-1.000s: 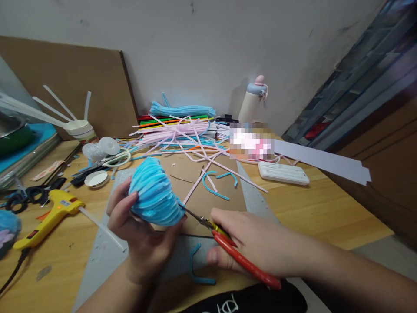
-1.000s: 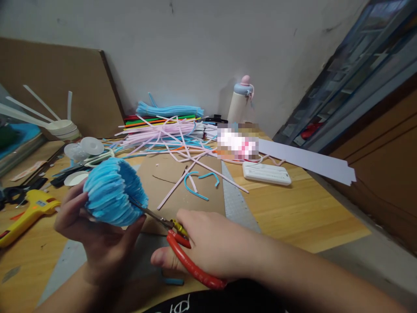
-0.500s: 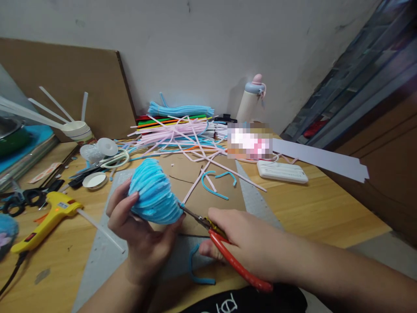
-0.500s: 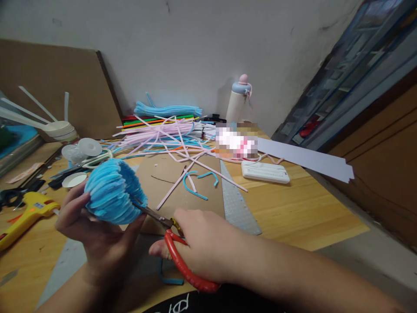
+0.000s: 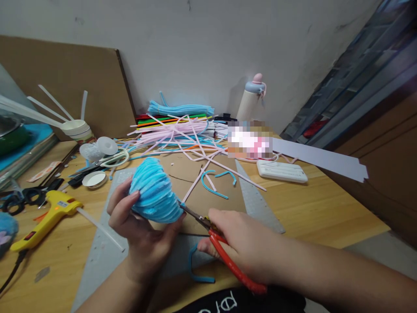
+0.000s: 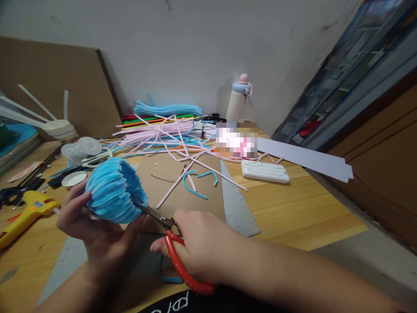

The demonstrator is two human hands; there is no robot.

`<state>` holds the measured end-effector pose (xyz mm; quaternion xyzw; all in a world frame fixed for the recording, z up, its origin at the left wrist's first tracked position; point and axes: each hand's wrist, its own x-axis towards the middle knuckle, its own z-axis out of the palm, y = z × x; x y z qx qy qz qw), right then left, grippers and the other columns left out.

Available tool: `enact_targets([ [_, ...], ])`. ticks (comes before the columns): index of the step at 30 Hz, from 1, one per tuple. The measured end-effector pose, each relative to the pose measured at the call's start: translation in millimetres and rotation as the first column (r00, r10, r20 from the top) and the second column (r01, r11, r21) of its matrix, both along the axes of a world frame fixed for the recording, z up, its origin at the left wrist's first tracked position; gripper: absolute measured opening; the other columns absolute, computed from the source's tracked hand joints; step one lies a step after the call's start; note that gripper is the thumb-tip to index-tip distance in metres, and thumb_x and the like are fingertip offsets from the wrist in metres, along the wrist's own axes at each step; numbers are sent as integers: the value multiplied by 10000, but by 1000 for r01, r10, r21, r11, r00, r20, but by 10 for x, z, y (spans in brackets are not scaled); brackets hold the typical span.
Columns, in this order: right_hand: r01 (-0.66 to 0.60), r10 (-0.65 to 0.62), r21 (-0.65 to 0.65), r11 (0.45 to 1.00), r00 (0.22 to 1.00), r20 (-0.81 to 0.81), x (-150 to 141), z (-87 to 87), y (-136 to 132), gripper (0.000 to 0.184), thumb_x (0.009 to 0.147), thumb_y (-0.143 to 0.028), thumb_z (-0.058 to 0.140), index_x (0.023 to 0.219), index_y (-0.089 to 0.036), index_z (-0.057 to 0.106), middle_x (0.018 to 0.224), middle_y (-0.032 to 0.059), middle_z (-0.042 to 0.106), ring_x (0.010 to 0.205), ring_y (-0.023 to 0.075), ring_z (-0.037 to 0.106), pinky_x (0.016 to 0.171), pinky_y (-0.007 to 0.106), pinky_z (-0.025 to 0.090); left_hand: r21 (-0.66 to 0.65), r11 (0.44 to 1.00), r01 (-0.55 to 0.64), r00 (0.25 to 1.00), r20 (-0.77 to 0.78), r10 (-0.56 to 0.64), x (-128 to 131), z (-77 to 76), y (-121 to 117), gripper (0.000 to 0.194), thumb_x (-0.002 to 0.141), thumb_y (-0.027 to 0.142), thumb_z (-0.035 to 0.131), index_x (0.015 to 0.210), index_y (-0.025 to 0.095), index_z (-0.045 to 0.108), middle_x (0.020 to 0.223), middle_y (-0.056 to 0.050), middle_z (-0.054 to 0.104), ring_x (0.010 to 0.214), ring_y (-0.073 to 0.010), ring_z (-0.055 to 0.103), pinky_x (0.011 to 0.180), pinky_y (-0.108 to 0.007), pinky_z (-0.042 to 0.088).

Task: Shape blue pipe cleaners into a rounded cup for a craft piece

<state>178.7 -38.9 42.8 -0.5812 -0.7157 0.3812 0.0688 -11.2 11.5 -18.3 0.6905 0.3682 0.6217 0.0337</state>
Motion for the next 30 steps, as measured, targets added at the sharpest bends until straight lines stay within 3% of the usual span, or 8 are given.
enact_targets([
  [11,6,-9,-34,999,996,-92,0,-44,4,468,820,-645,503,754,-182,497,659,-11,535,543,101,423,475,231,260,-5,1000,22,999,26,-22,3,-12,18,834,582,201,798,1303,277,385,1394,-94,374,1311,-315,348,1094,-552,292],
  [18,25,-28,-33,999,996,-84,-8,-79,-14,474,817,-631,525,723,-166,523,617,-13,505,518,88,394,465,227,243,15,1000,19,999,29,-20,-15,-22,31,840,556,297,822,1283,291,402,1389,-72,391,1282,-347,376,1066,-556,333],
  [23,30,-31,-17,999,995,-92,5,-28,11,456,820,-619,528,715,-177,491,651,-14,509,547,93,407,489,231,269,-54,998,29,997,72,-25,7,-13,19,800,623,192,769,1309,307,374,1401,-84,353,1334,-315,325,1117,-557,268],
  [25,25,-26,-14,1000,996,-83,15,3,23,445,823,-610,528,712,-183,466,676,-7,517,568,100,419,505,237,278,-80,993,85,988,135,-74,27,-2,17,763,656,180,745,1308,308,371,1404,-92,342,1347,-305,314,1118,-551,267],
  [30,1,1,17,1000,985,-172,4,-6,31,247,912,-414,448,799,-194,443,758,3,560,636,114,464,543,238,299,-229,923,309,918,326,-226,67,-24,36,654,745,199,691,1266,378,339,1462,-68,246,1369,-279,297,983,-476,460],
])
